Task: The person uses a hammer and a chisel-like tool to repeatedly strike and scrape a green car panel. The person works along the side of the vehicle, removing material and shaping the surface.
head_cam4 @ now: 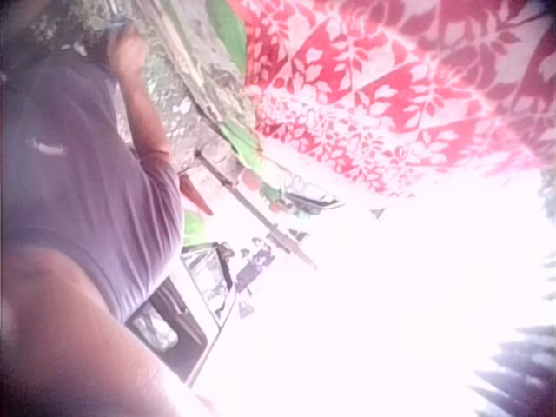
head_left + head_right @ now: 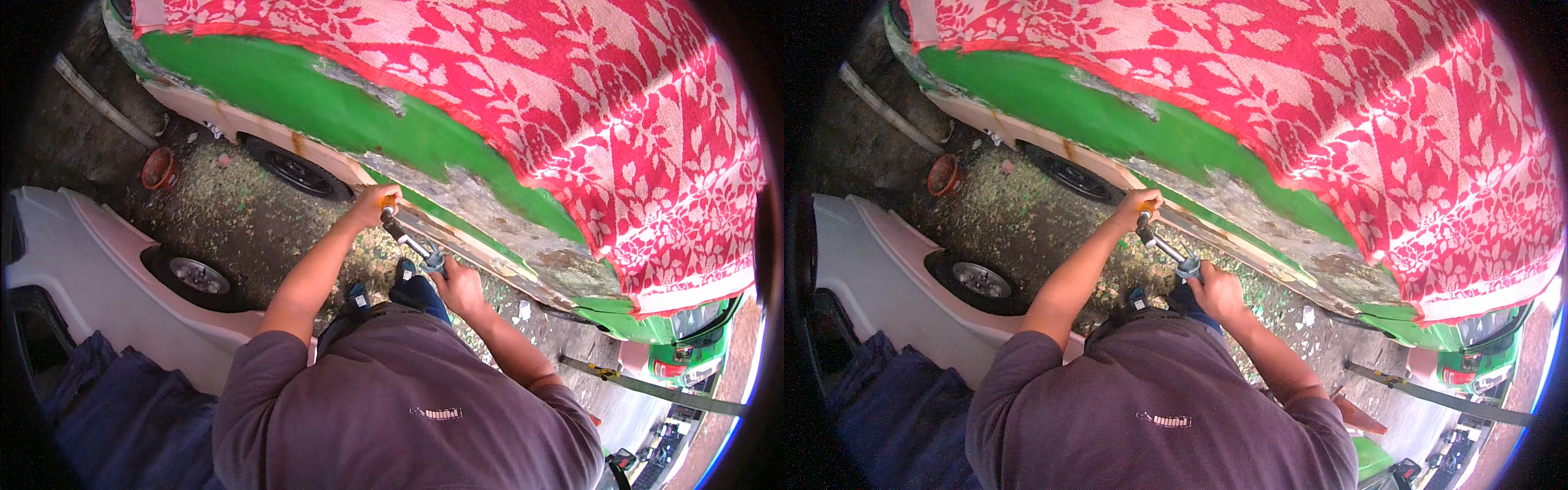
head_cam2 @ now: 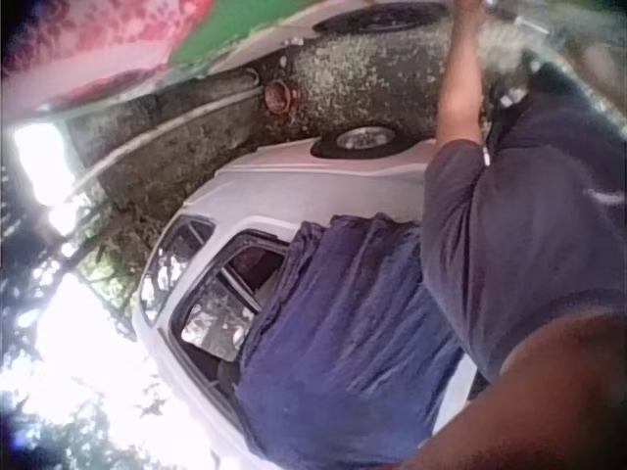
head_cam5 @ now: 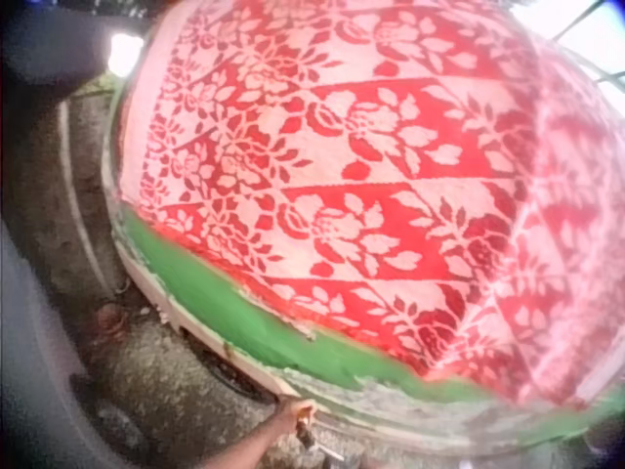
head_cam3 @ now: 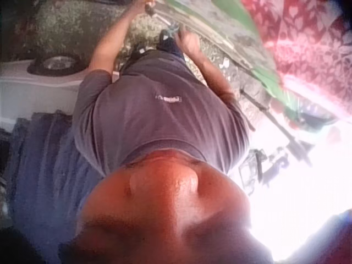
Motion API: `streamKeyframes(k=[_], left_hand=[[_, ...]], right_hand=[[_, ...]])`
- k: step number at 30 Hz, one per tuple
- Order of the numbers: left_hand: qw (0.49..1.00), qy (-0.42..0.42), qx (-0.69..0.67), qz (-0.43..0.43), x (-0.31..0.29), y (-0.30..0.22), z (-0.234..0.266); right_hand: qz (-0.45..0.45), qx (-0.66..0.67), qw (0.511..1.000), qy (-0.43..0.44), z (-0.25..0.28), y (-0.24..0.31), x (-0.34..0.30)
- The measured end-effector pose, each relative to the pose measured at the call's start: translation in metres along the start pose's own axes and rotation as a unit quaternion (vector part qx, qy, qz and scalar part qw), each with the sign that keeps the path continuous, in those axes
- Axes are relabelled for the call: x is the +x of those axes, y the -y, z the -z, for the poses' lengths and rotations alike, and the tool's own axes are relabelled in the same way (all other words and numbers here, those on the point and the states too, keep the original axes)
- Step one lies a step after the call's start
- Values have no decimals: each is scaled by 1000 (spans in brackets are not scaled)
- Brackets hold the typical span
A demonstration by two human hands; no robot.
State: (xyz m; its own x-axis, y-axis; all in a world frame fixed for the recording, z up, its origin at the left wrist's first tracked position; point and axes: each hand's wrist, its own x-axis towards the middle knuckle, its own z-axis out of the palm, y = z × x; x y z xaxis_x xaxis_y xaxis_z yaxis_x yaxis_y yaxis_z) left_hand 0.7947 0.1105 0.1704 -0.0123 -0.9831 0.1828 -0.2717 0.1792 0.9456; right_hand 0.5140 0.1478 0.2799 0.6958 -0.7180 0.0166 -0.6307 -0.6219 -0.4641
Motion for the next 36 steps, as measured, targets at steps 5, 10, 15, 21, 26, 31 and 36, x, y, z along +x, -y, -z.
streamKeyframes(k=[5,10,15,21,26,31,36], left_hand=[[997,4,-66,31,4,-3,-1],[999,3,-17,-34,12,-12,3],[998,-17,51,-30,7,-8,-2],[993,-67,87,-45,-26,28,-6],[994,-40,35,-95,-29,-6,-5],[995,-28,29,-88,-23,-22,-8],[997,-39,14,-71,-13,-2,-13]], right_hand=[[-3,6,1000,-19,4,3,2],[-27,36,999,-20,14,8,8],[-27,0,999,-31,-9,-14,13],[-51,64,996,-37,8,-12,-2],[-67,78,994,-21,11,-15,-7],[-102,100,990,-13,10,-12,-8],[-98,108,989,-27,13,-6,-7]])
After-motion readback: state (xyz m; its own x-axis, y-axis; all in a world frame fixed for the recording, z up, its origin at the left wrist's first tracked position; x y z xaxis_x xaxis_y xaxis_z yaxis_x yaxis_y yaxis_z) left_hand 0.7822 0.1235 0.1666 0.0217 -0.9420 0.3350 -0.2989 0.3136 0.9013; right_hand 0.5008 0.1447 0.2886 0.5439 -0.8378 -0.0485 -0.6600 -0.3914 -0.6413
